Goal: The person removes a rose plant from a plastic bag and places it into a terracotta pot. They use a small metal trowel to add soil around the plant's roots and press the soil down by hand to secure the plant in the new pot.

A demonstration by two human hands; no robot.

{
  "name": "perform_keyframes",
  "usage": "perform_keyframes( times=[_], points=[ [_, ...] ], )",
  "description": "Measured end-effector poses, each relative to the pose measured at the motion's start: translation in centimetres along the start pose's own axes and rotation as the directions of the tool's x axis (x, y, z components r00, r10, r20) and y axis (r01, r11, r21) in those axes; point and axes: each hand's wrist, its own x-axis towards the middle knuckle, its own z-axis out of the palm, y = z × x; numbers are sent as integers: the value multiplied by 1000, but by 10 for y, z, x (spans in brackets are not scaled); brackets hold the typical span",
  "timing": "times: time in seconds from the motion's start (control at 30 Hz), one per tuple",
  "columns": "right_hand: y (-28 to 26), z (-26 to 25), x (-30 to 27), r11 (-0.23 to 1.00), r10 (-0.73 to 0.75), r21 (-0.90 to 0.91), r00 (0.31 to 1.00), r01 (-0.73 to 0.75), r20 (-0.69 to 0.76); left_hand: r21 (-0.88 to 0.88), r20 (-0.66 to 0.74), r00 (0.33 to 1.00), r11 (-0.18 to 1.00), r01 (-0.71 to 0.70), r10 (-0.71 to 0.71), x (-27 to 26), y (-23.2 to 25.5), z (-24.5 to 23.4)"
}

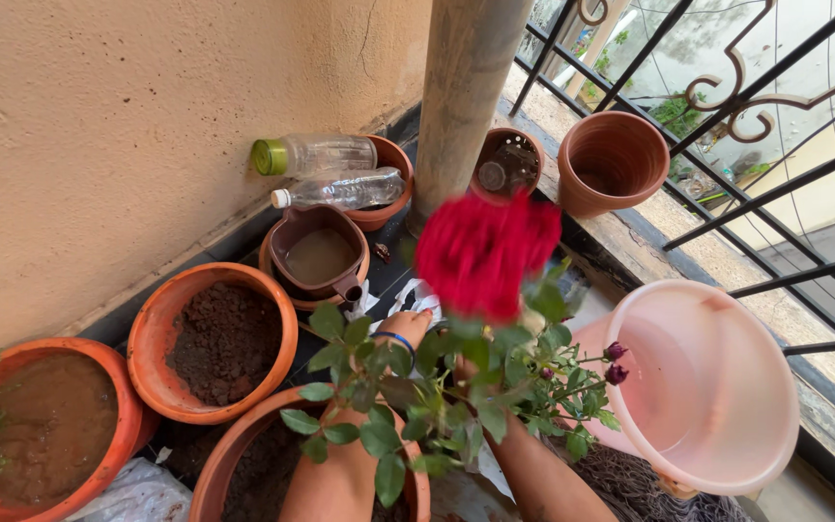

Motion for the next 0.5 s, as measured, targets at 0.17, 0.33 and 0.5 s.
perform_keyframes(
  times=[0.17, 0.33, 0.5],
  points=[
    [1, -12, -14, 996, -56, 70, 993, 49, 100, 3, -7, 1000, 1000, 5, -5, -6, -12, 8],
    [2, -22, -16, 995, -54, 92, 995, 46, 80, -5, -15, 1000, 1000, 3, -3, -7, -16, 14],
    [-3, -42, -18, 988, -32, 152, 999, 33, -5, -35, -49, 999, 999, -13, 11, -8, -18, 12]
  ],
)
